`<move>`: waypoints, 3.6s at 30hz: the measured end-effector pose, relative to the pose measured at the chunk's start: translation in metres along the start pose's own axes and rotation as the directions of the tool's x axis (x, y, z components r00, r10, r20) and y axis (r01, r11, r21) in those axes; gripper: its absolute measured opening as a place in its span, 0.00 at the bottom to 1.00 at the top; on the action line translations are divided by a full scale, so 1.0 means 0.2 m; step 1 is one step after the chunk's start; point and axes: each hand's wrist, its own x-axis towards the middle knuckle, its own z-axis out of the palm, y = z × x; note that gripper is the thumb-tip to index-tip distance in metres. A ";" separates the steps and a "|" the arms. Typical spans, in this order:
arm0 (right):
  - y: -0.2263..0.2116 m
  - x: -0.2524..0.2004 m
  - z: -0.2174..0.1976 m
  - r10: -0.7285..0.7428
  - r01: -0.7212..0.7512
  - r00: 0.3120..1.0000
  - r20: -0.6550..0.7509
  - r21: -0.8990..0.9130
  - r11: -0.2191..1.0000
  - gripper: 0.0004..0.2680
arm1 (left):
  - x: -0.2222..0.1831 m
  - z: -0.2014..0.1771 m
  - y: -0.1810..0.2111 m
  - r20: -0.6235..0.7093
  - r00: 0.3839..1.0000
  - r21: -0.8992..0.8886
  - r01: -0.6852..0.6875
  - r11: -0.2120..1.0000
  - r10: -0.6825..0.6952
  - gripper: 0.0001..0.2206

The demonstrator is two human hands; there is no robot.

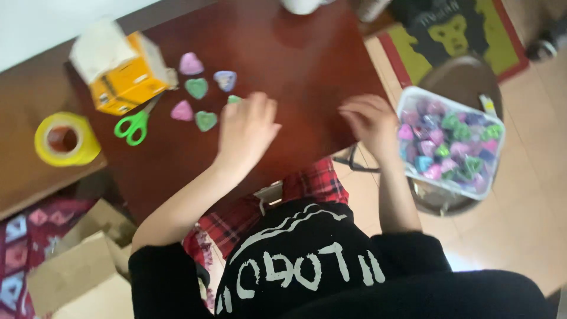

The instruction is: Wrapping small heart-shaped scented wax melts in individual tissue pieces and arranging them for storage.

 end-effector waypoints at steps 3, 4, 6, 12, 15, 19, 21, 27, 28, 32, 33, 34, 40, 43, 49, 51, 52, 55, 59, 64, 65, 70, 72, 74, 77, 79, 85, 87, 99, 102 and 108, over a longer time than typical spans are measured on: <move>0.12 -0.38 -0.27 0.366 -0.379 0.918 -0.152 -0.070 0.923 0.10 | 0.23 0.30 0.29 -0.081 0.926 -0.254 -0.378 0.890 0.370 0.19; 0.16 -0.51 -0.34 0.384 -0.402 0.907 -0.173 -0.083 0.912 0.10 | 0.29 0.34 0.41 -0.086 0.913 -0.266 -0.406 0.874 0.398 0.19; 0.26 -0.75 -0.47 0.409 -0.495 0.856 -0.316 -0.277 0.823 0.09 | 0.44 0.42 0.67 -0.104 0.832 -0.420 -0.534 0.734 0.546 0.15; 0.30 -1.02 -0.52 0.595 -0.724 0.689 -0.414 -0.366 0.584 0.22 | 0.69 0.92 1.23 -0.213 0.847 -0.305 -0.532 0.790 0.488 0.27; 0.35 -1.04 -0.46 0.590 -0.699 0.715 -0.375 -0.366 0.615 0.26 | 0.76 0.93 1.30 -0.013 0.893 -0.337 -0.427 0.839 0.449 0.28; 0.34 -1.01 -0.48 0.617 -0.714 0.699 -0.362 -0.302 0.632 0.28 | 0.79 0.98 1.34 0.119 0.892 -0.353 -0.373 0.858 0.436 0.36; 0.31 -0.98 -0.51 0.637 -0.743 0.667 -0.387 -0.287 0.604 0.31 | 0.81 1.05 1.36 -0.014 0.889 -0.396 -0.425 0.814 0.458 0.39; 0.29 -0.94 -0.54 0.700 -0.759 0.644 -0.309 -0.374 0.534 0.33 | 0.76 1.12 1.45 -0.071 0.860 -0.458 -0.478 0.750 0.505 0.29; 0.30 -0.96 -0.54 0.701 -0.759 0.643 -0.308 -0.374 0.533 0.33 | 0.76 1.13 1.46 -0.070 0.861 -0.460 -0.477 0.749 0.505 0.29; 0.34 -0.98 -0.54 0.687 -0.730 0.678 -0.262 -0.354 0.585 0.30 | 0.76 1.17 1.50 -0.130 0.869 -0.395 -0.487 0.779 0.477 0.21; 0.35 -0.97 -0.54 0.649 -0.694 0.715 -0.260 -0.381 0.612 0.29 | 0.76 1.18 1.51 -0.155 0.869 -0.386 -0.491 0.780 0.470 0.17; 0.35 -0.96 -0.55 0.647 -0.691 0.718 -0.258 -0.380 0.615 0.29 | 0.77 1.15 1.49 -0.156 0.870 -0.384 -0.490 0.783 0.468 0.17; 0.40 -0.95 -0.57 0.582 -0.631 0.774 -0.249 -0.386 0.673 0.23 | 0.82 1.05 1.37 -0.148 0.855 -0.464 -0.504 0.729 0.497 0.21; 0.42 -0.94 -0.59 0.586 -0.631 0.776 -0.233 -0.288 0.720 0.19 | 0.86 1.00 1.25 -0.079 0.859 -0.556 -0.460 0.692 0.507 0.26; 0.45 -0.98 -0.60 0.566 -0.614 0.784 -0.256 -0.182 0.768 0.12 | 0.64 0.43 0.55 -0.017 0.903 -0.681 -0.324 0.656 0.429 0.22; 0.43 -0.93 -0.60 0.436 -0.521 0.849 -0.299 -0.337 0.784 0.11 | 0.46 0.30 0.29 -0.134 0.916 -0.595 -0.380 0.708 0.379 0.22; 0.41 -0.87 -0.58 0.425 -0.505 0.859 -0.287 -0.332 0.797 0.11 | 0.36 0.22 0.19 -0.134 0.923 -0.588 -0.368 0.721 0.362 0.22; 0.34 -0.60 -0.41 0.332 -0.413 0.902 -0.275 -0.327 0.850 0.14 | 0.00 0.04 -0.09 0.033 0.977 -0.544 -0.158 0.824 0.208 0.20; 0.02 -0.11 0.00 0.082 -0.081 0.996 0.036 -0.023 0.996 0.17 | -0.39 -0.03 -0.23 0.088 0.990 -0.314 0.135 0.940 -0.113 0.21; -0.37 0.26 0.48 -0.231 0.021 0.861 0.453 0.422 0.906 0.11 | -0.60 0.05 -0.25 0.091 0.895 -0.079 0.444 0.892 -0.437 0.23; -0.42 0.28 0.55 -0.355 0.201 0.821 0.448 0.355 0.913 0.13 | -0.62 0.07 -0.26 0.064 0.869 -0.098 0.495 0.863 -0.491 0.24; -0.60 0.35 0.73 -0.586 0.528 0.711 0.389 0.254 0.810 0.11 | -0.64 0.16 -0.40 0.011 0.804 -0.230 0.581 0.781 -0.595 0.25; -0.61 0.40 0.77 -0.604 0.573 0.680 0.415 0.213 0.791 0.13 | -0.62 0.21 -0.47 -0.017 0.836 -0.310 0.517 0.798 -0.548 0.26; -0.62 0.42 0.78 -0.586 0.574 0.686 0.430 0.174 0.800 0.13 | -0.59 0.20 -0.49 -0.054 0.852 -0.340 0.475 0.812 -0.521 0.26; -0.60 0.47 0.79 -0.552 0.552 0.711 0.436 0.140 0.822 0.14 | -0.57 0.15 -0.53 -0.077 0.872 -0.426 0.409 0.807 -0.483 0.25; -0.60 0.53 0.76 -0.542 0.532 0.723 0.429 0.154 0.832 0.13 | -0.57 0.07 -0.58 -0.061 0.876 -0.480 0.395 0.783 -0.479 0.25; -0.64 0.79 0.78 -0.524 0.428 0.686 0.505 0.301 0.852 0.13 | -0.61 -0.11 -0.85 -0.041 0.784 -0.320 0.577 0.751 -0.620 0.14; -0.68 0.88 0.87 -0.561 0.523 0.784 0.266 0.206 0.827 0.07 | -0.58 -0.07 -0.96 -0.346 0.765 -0.207 0.502 0.840 -0.543 0.20; -0.81 1.16 1.40 -0.319 0.050 0.856 0.406 0.549 0.834 0.06 | -0.55 0.24 -1.08 -0.316 0.697 -0.404 0.516 0.756 -0.644 0.30; -0.78 1.19 1.47 -0.431 0.096 0.838 0.334 0.689 0.719 0.04 | -0.51 0.16 -1.06 -0.347 0.701 -0.440 0.466 0.768 -0.624 0.33; -0.88 1.22 1.46 -0.525 0.135 0.750 0.403 0.683 0.718 0.04 | -0.45 0.15 -1.15 -0.353 0.770 -0.386 0.398 0.832 -0.532 0.35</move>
